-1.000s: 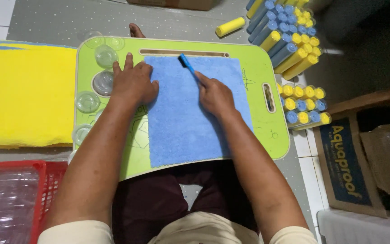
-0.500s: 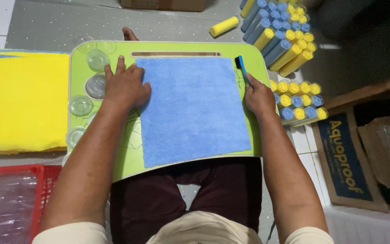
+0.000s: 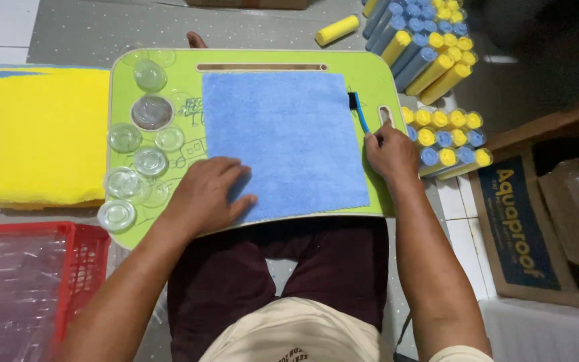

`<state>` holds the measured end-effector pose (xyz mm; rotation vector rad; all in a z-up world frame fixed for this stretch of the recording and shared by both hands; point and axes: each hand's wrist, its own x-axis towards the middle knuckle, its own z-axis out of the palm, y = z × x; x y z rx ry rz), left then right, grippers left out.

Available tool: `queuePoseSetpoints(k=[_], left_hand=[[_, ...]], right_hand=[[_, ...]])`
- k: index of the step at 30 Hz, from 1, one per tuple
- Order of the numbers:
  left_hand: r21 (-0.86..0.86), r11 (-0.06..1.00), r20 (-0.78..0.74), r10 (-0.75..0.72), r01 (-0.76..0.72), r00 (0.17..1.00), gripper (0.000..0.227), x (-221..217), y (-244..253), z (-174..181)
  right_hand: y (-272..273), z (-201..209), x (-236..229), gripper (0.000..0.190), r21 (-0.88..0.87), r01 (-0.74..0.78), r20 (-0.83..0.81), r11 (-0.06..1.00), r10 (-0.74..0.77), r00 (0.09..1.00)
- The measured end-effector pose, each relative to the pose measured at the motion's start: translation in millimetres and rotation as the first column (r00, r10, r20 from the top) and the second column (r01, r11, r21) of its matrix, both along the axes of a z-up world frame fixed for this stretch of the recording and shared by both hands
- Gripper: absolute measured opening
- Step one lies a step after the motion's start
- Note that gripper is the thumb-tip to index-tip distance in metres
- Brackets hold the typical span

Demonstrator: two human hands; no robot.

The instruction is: The person rolls a yellow sponge into a cylindrical shape and inserts it into a clear plastic tube, then places a cap on the tube. They repeat the process with a blue sponge, rolling it and inserting it into another tube before capping it.

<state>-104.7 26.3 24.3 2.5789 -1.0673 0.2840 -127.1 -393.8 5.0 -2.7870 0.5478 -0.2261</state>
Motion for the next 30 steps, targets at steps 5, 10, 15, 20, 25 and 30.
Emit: queuePoseSetpoints(k=[5, 10, 15, 20, 25, 30], left_hand=[[0.126, 0.991, -0.149, -0.035, 0.054, 0.988, 0.071, -46.1, 30.4, -12.9], [0.0, 0.997, 0.05, -0.075, 0.075, 0.996, 0.058, -51.5, 39.9, -32.6], [-0.045, 0.996, 0.083, -0.075, 0.079, 0.994, 0.045, -59.5, 46.7, -45.2], [-0.099, 0.99, 0.112, -0.092, 0.103, 0.99, 0.036, -67.3, 51.9, -48.6], [-0.189, 0.974, 0.072, -0.115, 0.127, 0.991, 0.024, -78.4, 57.3, -41.0], [-0.224, 0.97, 0.012, -0.093, 0.093, 0.996, 0.023, -81.6, 60.0, -34.4]], right_hand=[[1.3, -6.7, -30.2, 0.031, -0.053, -0.059, 0.058, 0.997, 0.062, 0.996], [63.4, 42.5, -95.3, 0.032, -0.029, -0.518, 0.231, 0.855, 0.51, 0.828], [52.6, 0.8, -137.4, 0.051, -0.138, -0.543, 0.146, 0.829, 0.559, 0.816], [41.8, -24.1, -144.8, 0.031, -0.272, -0.534, 0.305, 0.801, 0.598, 0.741], [46.5, -14.5, -149.1, 0.021, -0.233, -0.523, 0.355, 0.82, 0.572, 0.74], [45.3, 2.0, -152.1, 0.022, -0.2, -0.551, 0.362, 0.81, 0.584, 0.727]])
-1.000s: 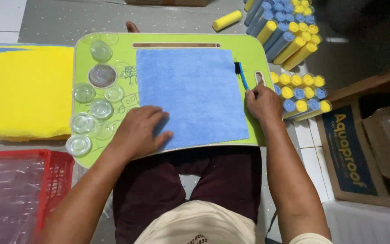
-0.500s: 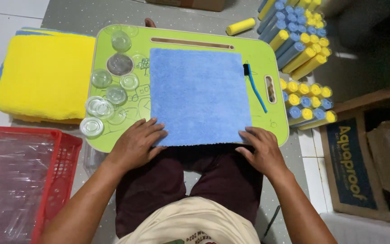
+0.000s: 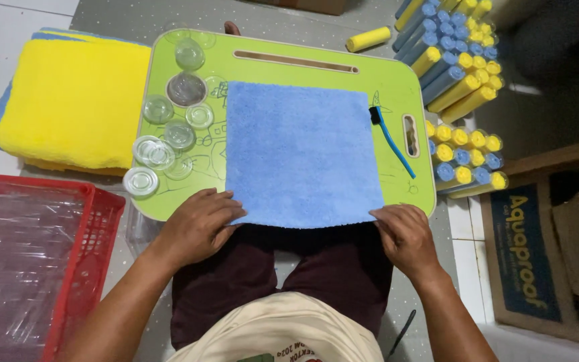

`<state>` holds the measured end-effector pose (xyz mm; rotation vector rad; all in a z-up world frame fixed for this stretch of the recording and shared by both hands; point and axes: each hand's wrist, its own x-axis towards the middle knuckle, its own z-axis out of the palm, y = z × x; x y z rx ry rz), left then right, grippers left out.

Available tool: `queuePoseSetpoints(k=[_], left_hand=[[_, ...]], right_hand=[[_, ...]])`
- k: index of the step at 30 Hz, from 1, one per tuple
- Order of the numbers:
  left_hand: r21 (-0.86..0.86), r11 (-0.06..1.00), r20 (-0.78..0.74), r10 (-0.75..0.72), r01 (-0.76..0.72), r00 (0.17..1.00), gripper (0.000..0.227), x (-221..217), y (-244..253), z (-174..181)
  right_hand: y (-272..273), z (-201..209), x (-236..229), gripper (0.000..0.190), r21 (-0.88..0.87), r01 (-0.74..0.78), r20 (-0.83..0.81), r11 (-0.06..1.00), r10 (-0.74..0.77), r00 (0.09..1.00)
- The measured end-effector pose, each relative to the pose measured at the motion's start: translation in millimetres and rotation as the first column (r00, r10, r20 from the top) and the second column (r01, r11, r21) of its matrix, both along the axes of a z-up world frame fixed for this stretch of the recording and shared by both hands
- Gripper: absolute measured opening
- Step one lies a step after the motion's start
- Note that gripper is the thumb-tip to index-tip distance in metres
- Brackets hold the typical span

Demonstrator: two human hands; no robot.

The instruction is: The person rolls a yellow sponge into a cylindrical shape and inserts it into a clear plastic tube, then places a cap on the tube. They repeat the process with a blue sponge, rolling it and inserting it into another tube before capping it.

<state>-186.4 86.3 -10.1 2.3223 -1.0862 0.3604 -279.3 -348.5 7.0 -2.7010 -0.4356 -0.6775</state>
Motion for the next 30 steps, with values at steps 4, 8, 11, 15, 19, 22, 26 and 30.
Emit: queuePoseSetpoints(k=[4, 8, 11, 15, 19, 22, 26, 30], left_hand=[[-0.08, 0.996, -0.087, 0.023, -0.03, 0.996, 0.019, 16.1, -2.6, 25.4], [-0.099, 0.986, -0.136, 0.12, -0.134, 0.983, 0.018, 67.6, -15.6, 60.0], [-0.04, 0.968, -0.247, 0.232, -0.249, 0.941, 0.023, 124.3, -28.8, 62.6], [0.132, 0.9, -0.201, 0.435, -0.416, 0.878, 0.024, 203.3, -49.1, 28.2], [0.408, 0.796, -0.19, 0.554, -0.448, 0.811, 0.041, 249.6, -68.6, 7.4], [0.5, 0.735, -0.087, 0.57, -0.458, 0.817, 0.039, 255.7, -78.4, 5.5], [0.601, 0.674, -0.086, 0.589, -0.429, 0.804, 0.044, 250.2, -83.9, 16.4], [0.568, 0.695, -0.039, 0.558, -0.441, 0.829, 0.046, 244.8, -87.7, 20.9]], right_hand=[[-10.2, 19.8, 24.1, 0.028, 0.012, -0.079, 0.032, 0.997, 0.079, 0.996], [-7.2, 49.7, 83.6, 0.023, 0.121, -0.1, 0.081, 0.988, 0.091, 0.993], [-18.7, 50.4, 140.5, 0.019, 0.131, -0.066, 0.082, 0.989, 0.056, 0.995], [-26.7, 39.5, 209.0, 0.015, 0.216, -0.037, 0.015, 0.976, 0.035, 0.999], [-25.6, 14.5, 256.3, 0.016, 0.206, 0.061, -0.111, 0.977, -0.038, 0.993], [-20.8, 8.4, 271.1, 0.016, 0.143, 0.174, -0.305, 0.974, -0.125, 0.944], [-27.1, -14.7, 281.8, 0.02, 0.118, 0.229, -0.316, 0.966, -0.182, 0.931], [-39.7, -20.1, 284.6, 0.022, 0.08, 0.233, -0.364, 0.969, -0.19, 0.912]])
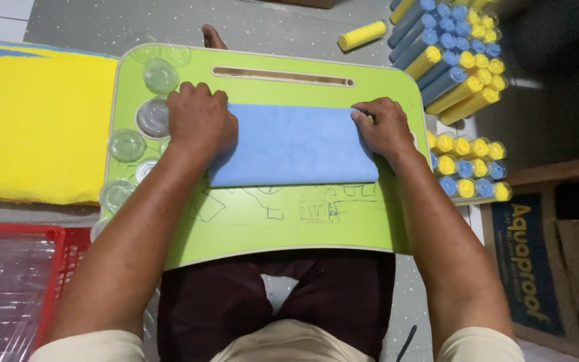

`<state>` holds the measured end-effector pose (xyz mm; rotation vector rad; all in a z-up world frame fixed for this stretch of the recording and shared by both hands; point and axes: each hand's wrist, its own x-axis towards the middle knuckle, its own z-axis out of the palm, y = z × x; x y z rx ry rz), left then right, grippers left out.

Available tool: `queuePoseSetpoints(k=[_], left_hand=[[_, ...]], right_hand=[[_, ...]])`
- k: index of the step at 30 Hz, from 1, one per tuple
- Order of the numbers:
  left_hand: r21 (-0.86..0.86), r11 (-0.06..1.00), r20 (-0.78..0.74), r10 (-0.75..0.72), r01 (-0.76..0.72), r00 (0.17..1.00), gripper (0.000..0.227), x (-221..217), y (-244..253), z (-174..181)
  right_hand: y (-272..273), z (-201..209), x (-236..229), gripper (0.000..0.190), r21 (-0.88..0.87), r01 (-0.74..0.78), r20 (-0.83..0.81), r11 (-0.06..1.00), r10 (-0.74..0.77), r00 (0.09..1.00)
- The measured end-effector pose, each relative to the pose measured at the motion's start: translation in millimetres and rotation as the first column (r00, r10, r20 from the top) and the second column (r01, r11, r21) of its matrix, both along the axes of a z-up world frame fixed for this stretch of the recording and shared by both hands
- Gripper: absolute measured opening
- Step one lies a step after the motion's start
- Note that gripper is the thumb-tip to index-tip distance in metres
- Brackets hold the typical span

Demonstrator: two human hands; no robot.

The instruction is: The person rolls a yellow sponge into a cylindrical shape and inserts it into a clear plastic tube, then places a cap on the tube. They repeat the process with a blue sponge, rolling it and inserting it into another tube before capping it.

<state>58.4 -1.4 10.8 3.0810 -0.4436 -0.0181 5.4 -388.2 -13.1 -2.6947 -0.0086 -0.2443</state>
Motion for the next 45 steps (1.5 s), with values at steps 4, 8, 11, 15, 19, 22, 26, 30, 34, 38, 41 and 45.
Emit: queuePoseSetpoints(k=[4, 8, 11, 15, 19, 22, 26, 30, 34, 38, 41, 45], left_hand=[[-0.041, 0.998, 0.085, -0.045, 0.048, 0.995, 0.044, -9.5, -2.0, 3.4], [-0.056, 0.992, 0.262, -0.096, 0.114, 0.96, 0.034, -11.2, 1.7, -16.5], [-0.108, 0.985, 0.349, -0.091, 0.136, 0.933, 0.029, -22.4, -6.9, -11.2], [-0.237, 0.948, 0.418, -0.095, 0.21, 0.903, 0.044, -73.7, -40.2, 1.4], [-0.215, 0.976, -0.204, -0.078, 0.033, 0.976, 0.068, -120.4, -59.1, 37.0], [-0.265, 0.964, -0.204, -0.07, 0.014, 0.976, 0.07, -125.7, -57.7, 31.2], [-0.253, 0.966, -0.215, -0.111, 0.054, 0.97, 0.074, -118.5, -51.8, 33.8], [-0.252, 0.952, -0.191, -0.225, 0.174, 0.955, 0.072, -108.1, -49.1, 32.1], [-0.203, 0.915, -0.109, -0.376, 0.35, 0.92, 0.062, -87.4, -46.8, 35.5], [-0.139, 0.891, -0.046, -0.441, 0.431, 0.896, 0.057, -57.0, -53.0, 11.3], [-0.133, 0.875, 0.107, -0.455, 0.466, 0.884, 0.052, -36.2, -59.5, -4.5], [-0.141, 0.876, 0.319, -0.401, 0.461, 0.859, 0.038, -31.4, -77.3, -24.4]], right_hand=[[-9.0, -0.3, 0.7, 0.024, -0.002, 0.017, -0.061, 1.0, -0.017, 0.998], [-7.1, 6.8, -0.8, 0.027, -0.026, 0.014, -0.078, 1.0, -0.016, 0.997], [-4.5, 11.9, 4.1, 0.027, -0.038, 0.015, -0.114, 0.999, -0.019, 0.993], [-1.7, 22.6, 9.4, 0.031, -0.12, 0.017, -0.287, 0.993, -0.051, 0.957], [3.0, 27.2, 14.4, 0.028, -0.235, -0.006, -0.371, 0.972, -0.084, 0.925], [24.8, 52.3, 6.7, 0.026, -0.262, -0.024, -0.376, 0.965, -0.079, 0.923], [37.8, 102.2, -23.6, 0.025, -0.068, -0.015, -0.363, 0.998, -0.011, 0.932], [30.0, 118.9, -63.3, 0.027, 0.328, 0.008, -0.2, 0.945, 0.061, 0.978], [31.3, 128.0, -107.5, 0.032, 0.408, 0.069, -0.177, 0.91, 0.004, 0.984], [38.9, 96.5, -163.2, 0.04, 0.461, 0.135, -0.216, 0.877, -0.037, 0.976], [50.6, 63.6, -192.2, 0.038, 0.415, 0.058, -0.152, 0.908, 0.006, 0.988], [72.1, 39.6, -217.2, 0.034, 0.247, 0.017, -0.088, 0.969, 0.005, 0.996]])
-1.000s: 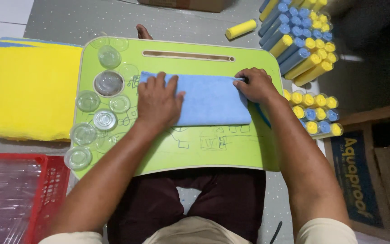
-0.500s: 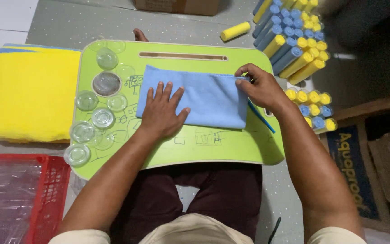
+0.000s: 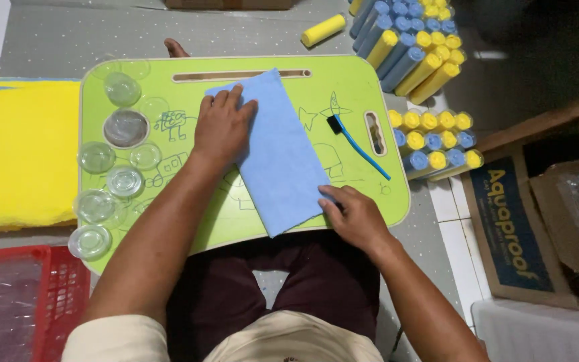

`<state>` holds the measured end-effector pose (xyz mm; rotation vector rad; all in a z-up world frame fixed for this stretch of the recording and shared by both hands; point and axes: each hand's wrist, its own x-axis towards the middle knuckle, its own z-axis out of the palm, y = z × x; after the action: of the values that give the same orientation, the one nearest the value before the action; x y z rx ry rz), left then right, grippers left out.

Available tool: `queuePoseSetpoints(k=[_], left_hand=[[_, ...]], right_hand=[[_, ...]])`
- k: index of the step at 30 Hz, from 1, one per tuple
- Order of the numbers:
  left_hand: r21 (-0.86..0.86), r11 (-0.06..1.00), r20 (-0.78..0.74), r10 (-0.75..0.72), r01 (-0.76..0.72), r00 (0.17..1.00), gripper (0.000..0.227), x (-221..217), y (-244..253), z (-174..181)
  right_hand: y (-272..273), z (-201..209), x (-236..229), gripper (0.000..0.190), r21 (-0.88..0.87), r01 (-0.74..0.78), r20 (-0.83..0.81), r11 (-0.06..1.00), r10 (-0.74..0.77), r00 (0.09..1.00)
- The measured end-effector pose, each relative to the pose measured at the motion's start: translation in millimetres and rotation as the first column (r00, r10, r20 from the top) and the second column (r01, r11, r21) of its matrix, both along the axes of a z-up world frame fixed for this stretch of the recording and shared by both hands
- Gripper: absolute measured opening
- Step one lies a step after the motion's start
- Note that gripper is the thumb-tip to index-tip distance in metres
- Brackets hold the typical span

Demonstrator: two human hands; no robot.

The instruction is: The person rolls a yellow sponge into a cylindrical shape and inserts it into a clear plastic tube, then places a cap on the tube. They repeat the process with a blue sponge, rolling it and inserting it into another tube before capping it.

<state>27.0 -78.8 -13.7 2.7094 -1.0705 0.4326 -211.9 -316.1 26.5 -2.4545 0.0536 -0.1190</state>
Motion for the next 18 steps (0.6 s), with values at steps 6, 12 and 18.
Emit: queuePoseSetpoints(k=[6, 12, 18], left_hand=[[0.059, 0.997, -0.388, 0.072, -0.053, 0.919, 0.071, -107.6, -21.0, 65.6], [0.142, 0.99, -0.511, 0.077, -0.004, 0.856, 0.09, -124.2, -11.2, 69.2], [0.192, 0.977, -0.49, 0.015, 0.091, 0.872, 0.092, -111.5, -10.0, 66.4]], right_hand=[[9.2, -3.4, -9.4, 0.031, -0.161, -0.001, 0.136, 0.987, 0.023, 0.99], [3.4, -21.4, -17.2, 0.024, -0.305, 0.025, 0.281, 0.952, 0.065, 0.957], [11.6, -27.9, -29.3, 0.017, -0.318, 0.074, 0.394, 0.945, 0.06, 0.917]])
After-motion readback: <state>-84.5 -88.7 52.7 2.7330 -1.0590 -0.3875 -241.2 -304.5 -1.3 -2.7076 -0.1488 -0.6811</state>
